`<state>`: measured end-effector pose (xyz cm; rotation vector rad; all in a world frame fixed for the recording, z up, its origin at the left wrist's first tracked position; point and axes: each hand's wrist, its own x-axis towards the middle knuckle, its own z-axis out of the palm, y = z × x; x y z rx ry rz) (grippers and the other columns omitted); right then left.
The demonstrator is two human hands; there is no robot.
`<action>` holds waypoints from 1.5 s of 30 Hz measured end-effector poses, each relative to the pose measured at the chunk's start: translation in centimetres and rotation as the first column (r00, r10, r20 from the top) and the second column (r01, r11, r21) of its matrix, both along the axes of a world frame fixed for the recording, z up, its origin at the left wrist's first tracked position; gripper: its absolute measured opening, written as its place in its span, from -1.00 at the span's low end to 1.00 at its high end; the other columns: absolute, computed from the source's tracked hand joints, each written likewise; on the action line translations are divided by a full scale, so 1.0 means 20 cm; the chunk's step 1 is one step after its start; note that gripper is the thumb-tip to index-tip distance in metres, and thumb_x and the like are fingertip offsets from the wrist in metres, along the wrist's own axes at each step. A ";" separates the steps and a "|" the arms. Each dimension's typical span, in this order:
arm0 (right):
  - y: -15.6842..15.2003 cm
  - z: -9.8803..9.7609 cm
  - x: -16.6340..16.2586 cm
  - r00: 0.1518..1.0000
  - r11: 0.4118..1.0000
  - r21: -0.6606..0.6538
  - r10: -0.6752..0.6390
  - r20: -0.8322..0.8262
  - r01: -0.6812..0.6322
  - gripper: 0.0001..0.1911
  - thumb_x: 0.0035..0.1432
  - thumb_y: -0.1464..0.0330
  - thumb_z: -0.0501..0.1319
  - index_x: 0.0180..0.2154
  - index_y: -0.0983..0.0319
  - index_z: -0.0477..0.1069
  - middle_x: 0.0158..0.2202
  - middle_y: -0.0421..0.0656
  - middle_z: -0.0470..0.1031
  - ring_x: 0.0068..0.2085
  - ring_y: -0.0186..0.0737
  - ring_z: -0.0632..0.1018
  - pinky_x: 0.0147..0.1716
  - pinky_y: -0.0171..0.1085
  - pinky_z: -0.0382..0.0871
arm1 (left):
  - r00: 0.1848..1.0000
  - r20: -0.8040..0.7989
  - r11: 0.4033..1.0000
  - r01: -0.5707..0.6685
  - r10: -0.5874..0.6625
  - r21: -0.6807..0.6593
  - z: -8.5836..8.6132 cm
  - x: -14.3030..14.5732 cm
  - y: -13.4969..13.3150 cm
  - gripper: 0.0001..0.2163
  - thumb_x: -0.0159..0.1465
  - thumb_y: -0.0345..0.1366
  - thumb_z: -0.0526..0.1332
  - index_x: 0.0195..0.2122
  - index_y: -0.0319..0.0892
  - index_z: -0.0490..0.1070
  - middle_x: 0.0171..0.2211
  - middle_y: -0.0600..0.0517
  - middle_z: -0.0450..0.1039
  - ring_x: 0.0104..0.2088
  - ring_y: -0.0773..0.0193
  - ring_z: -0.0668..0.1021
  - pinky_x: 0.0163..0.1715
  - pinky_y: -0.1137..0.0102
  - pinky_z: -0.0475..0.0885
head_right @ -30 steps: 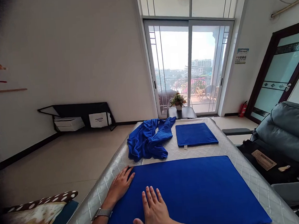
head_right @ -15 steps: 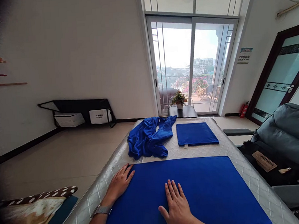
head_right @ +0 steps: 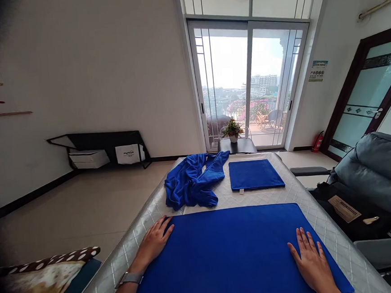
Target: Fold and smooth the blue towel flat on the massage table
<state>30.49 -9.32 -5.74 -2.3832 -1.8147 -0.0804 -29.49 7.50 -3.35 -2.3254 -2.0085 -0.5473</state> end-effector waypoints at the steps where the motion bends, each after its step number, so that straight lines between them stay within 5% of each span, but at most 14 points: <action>1: -0.02 -0.02 0.09 0.999 0.999 0.010 -0.035 0.012 0.035 -0.03 0.25 -0.13 -0.38 0.45 0.33 0.00 0.49 -0.06 -0.05 0.48 -0.02 -0.04 0.42 0.14 -0.17 | 1.000 0.000 1.000 0.002 -0.002 0.002 0.00 0.00 0.00 -0.52 0.45 -0.09 -0.02 0.32 -0.14 0.30 0.34 -0.12 0.31 0.35 0.03 0.32 0.35 0.07 0.18; 5: -0.07 -0.02 0.32 0.988 0.988 0.062 -0.142 0.064 0.138 0.03 0.18 -0.14 -0.38 0.41 0.35 0.12 0.46 0.01 0.05 0.46 0.05 0.05 0.41 0.12 -0.13 | 1.000 0.003 1.000 -0.012 0.012 -0.018 0.00 0.00 0.00 -0.50 0.46 -0.06 -0.04 0.33 -0.15 0.29 0.37 -0.14 0.27 0.36 0.02 0.31 0.36 0.07 0.16; 9: -0.04 0.11 0.23 0.983 0.984 0.146 -0.119 0.142 0.098 -0.11 0.23 -0.01 -0.29 0.35 0.34 0.25 0.43 0.02 0.13 0.48 0.07 -0.04 0.42 0.15 -0.29 | 1.000 0.014 1.000 -0.016 0.016 -0.025 0.01 0.01 0.00 -0.49 0.46 -0.04 -0.05 0.33 -0.13 0.29 0.36 -0.14 0.28 0.35 0.02 0.32 0.35 0.05 0.17; 14: 0.08 0.31 -0.30 0.982 0.993 0.017 0.111 0.155 -0.115 -0.32 0.33 0.24 -0.21 0.33 0.31 0.30 0.45 -0.02 0.10 0.48 0.08 -0.02 0.43 0.16 -0.33 | 1.000 0.015 1.000 -0.006 0.006 -0.026 0.02 0.01 -0.01 -0.49 0.46 -0.05 -0.06 0.34 -0.15 0.29 0.38 -0.15 0.26 0.36 0.02 0.32 0.35 0.05 0.17; 19: 0.19 0.43 -0.93 0.870 0.874 -0.035 0.477 -0.122 -0.484 -0.37 0.44 0.15 -0.22 0.38 0.20 0.19 0.44 -0.10 0.13 0.45 -0.01 0.12 0.42 0.10 -0.10 | 1.000 0.010 0.999 -0.019 0.019 -0.034 0.03 0.01 -0.01 -0.48 0.46 -0.03 -0.06 0.33 -0.16 0.30 0.36 -0.16 0.28 0.36 -0.01 0.31 0.35 0.04 0.17; 25: 0.34 0.44 -1.50 0.640 0.688 0.075 0.705 -0.305 -0.722 -0.29 0.45 0.01 -0.16 0.45 0.25 -0.01 0.47 -0.02 0.03 0.46 -0.03 0.06 0.42 0.06 -0.04 | 1.000 -0.011 1.000 -0.010 0.010 -0.012 0.00 0.01 0.00 -0.48 0.46 -0.03 -0.04 0.32 -0.19 0.30 0.37 -0.20 0.26 0.36 -0.01 0.32 0.35 0.05 0.17; 30: 0.47 0.38 -1.75 0.639 0.693 0.057 0.690 -0.339 -0.718 -0.24 0.43 0.01 -0.11 0.45 0.31 -0.06 0.49 0.03 -0.12 0.48 0.01 -0.07 0.43 0.11 -0.17 | 1.000 -0.019 1.000 -0.019 0.019 -0.003 0.00 0.01 0.01 -0.49 0.46 -0.03 -0.03 0.32 -0.16 0.31 0.36 -0.17 0.29 0.36 0.02 0.32 0.35 0.10 0.18; 36: 0.54 0.35 -1.67 0.679 0.718 -0.023 0.646 -0.348 -0.695 -0.23 0.43 -0.02 -0.17 0.46 0.26 -0.10 0.50 -0.04 -0.17 0.49 -0.01 -0.11 0.43 0.12 -0.23 | 1.000 0.017 1.000 -0.020 0.020 0.006 -0.01 0.01 0.01 -0.49 0.46 -0.02 -0.03 0.32 -0.14 0.31 0.36 -0.15 0.29 0.36 0.01 0.31 0.35 0.07 0.17; 45: 0.60 0.39 -1.13 0.869 0.871 -0.132 0.437 -0.234 -0.473 -0.18 0.41 -0.08 -0.27 0.47 0.27 -0.16 0.51 -0.08 -0.20 0.50 -0.11 -0.16 0.43 0.01 -0.33 | 0.999 0.033 1.000 -0.004 0.004 -0.002 0.00 0.01 0.00 -0.50 0.46 -0.03 -0.04 0.30 -0.15 0.33 0.35 -0.16 0.29 0.35 -0.02 0.32 0.34 0.04 0.18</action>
